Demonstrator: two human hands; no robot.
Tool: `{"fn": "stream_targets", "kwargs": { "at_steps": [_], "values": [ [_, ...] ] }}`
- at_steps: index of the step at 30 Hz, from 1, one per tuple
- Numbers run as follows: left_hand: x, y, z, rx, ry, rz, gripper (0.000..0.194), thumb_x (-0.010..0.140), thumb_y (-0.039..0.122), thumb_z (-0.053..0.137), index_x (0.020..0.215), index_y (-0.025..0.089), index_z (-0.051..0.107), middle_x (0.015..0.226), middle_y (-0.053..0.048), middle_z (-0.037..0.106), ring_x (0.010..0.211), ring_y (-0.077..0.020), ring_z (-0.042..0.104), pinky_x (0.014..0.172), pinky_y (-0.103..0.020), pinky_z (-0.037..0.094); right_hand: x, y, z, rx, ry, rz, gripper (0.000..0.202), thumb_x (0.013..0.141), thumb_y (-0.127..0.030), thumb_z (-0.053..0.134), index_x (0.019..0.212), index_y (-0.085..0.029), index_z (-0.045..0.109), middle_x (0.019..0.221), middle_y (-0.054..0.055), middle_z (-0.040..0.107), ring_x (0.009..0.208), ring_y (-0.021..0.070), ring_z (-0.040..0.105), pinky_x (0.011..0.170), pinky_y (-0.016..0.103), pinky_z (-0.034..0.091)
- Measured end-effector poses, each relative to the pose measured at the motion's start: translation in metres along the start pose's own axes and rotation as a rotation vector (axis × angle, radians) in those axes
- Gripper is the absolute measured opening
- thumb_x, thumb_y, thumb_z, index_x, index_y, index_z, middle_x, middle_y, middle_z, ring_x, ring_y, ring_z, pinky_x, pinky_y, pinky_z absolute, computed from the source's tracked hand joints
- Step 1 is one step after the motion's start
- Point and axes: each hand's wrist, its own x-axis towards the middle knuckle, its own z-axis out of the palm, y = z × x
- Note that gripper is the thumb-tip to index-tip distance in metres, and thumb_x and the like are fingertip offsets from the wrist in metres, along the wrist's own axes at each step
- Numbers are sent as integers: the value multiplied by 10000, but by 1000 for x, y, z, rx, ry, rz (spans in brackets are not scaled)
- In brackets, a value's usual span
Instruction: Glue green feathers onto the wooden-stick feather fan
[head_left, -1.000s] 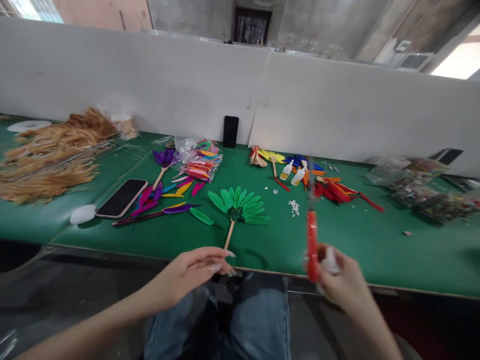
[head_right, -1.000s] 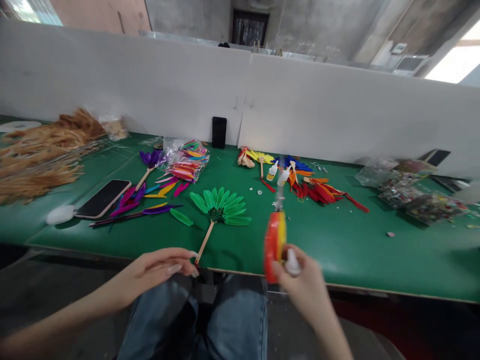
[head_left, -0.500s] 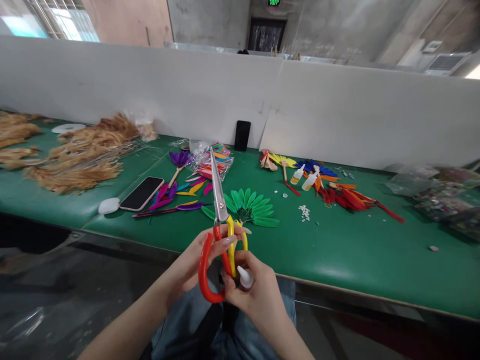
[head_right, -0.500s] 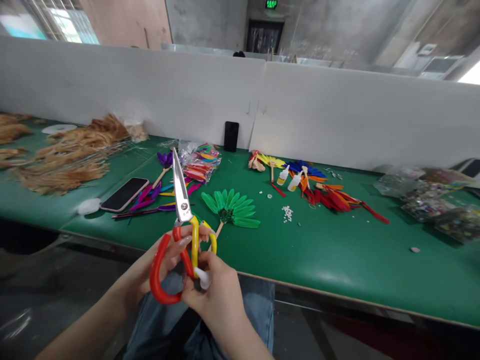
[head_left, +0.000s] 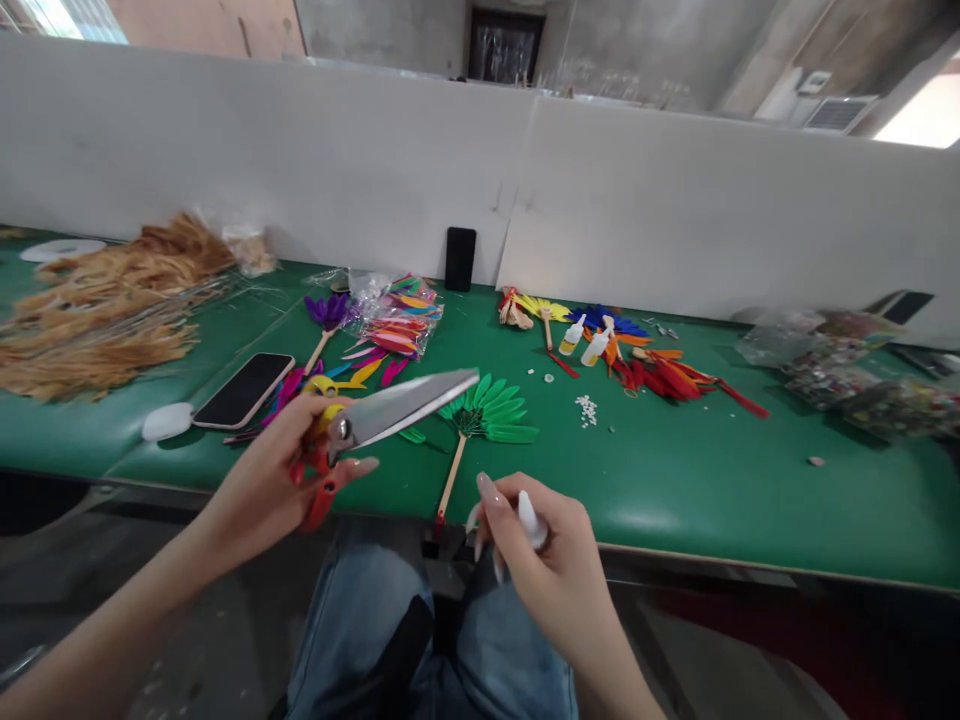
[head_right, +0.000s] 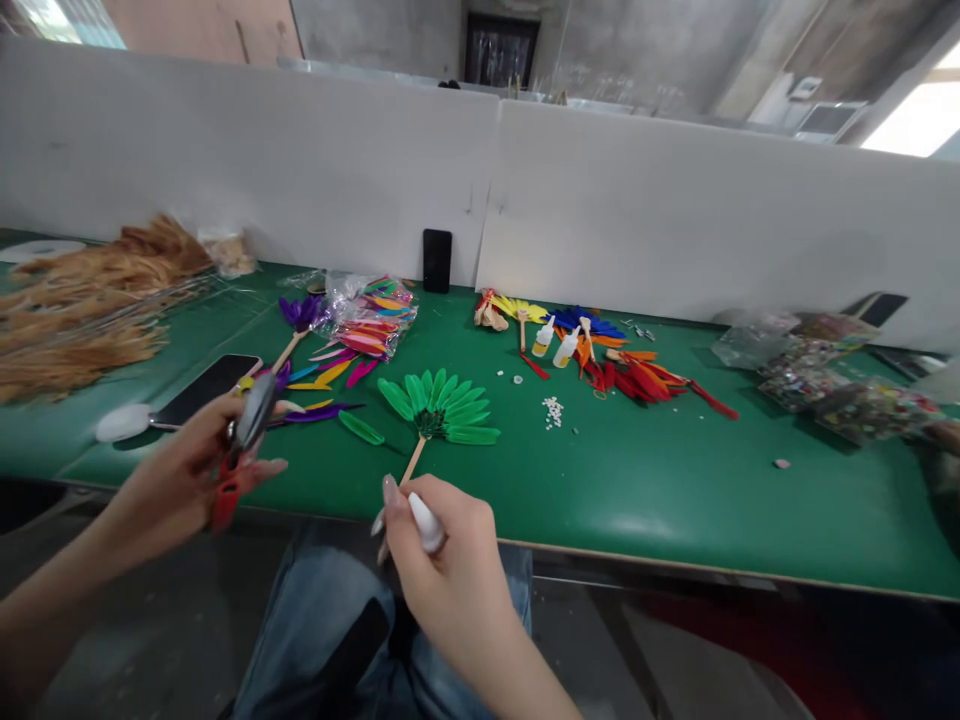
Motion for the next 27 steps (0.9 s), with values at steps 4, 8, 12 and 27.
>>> {"fn": "stream_targets", "kwargs": {
  "at_steps": [4, 8, 12, 27],
  "values": [
    [-15, 12, 4, 134, -198, 97, 491, 634, 324, 687, 1103, 276, 553, 849, 13, 547, 738, -177, 561, 685, -302, 523, 3, 4, -3, -162, 48, -120, 157, 838, -200, 499, 915, -161, 630, 621, -16, 574, 527, 90, 503, 493, 187, 391],
    [-20, 15, 0, 314, -256, 147, 624, 550, 353, 765, 1130, 275, 547, 1019, -14, 585, 930, -248, 553, 751, -301, 485, 4, 4, -7, -254, 50, -243, 315, 807, -132, 489, 1099, -166, 603, 743, 12, 645, 658, 123, 598, 607, 206, 468],
    [-23, 13, -2, 344, -314, 142, 628, 548, 363, 768, 1131, 259, 559, 888, 12, 592, 742, -176, 553, 638, -252, 462, 3, 2, -10, -283, 31, -327, 433, 802, -94, 471, 1211, -219, 543, 820, 12, 677, 749, 132, 639, 654, 197, 494],
    [-30, 16, -1, 297, -370, 118, 556, 502, 320, 786, 1032, 280, 621, 674, 46, 583, 520, -126, 502, 474, -197, 408, 3, -3, -14, -440, 63, -518, 509, 864, -131, 436, 1344, -298, 412, 676, -18, 556, 514, 111, 492, 471, 214, 407]
  ]
}}
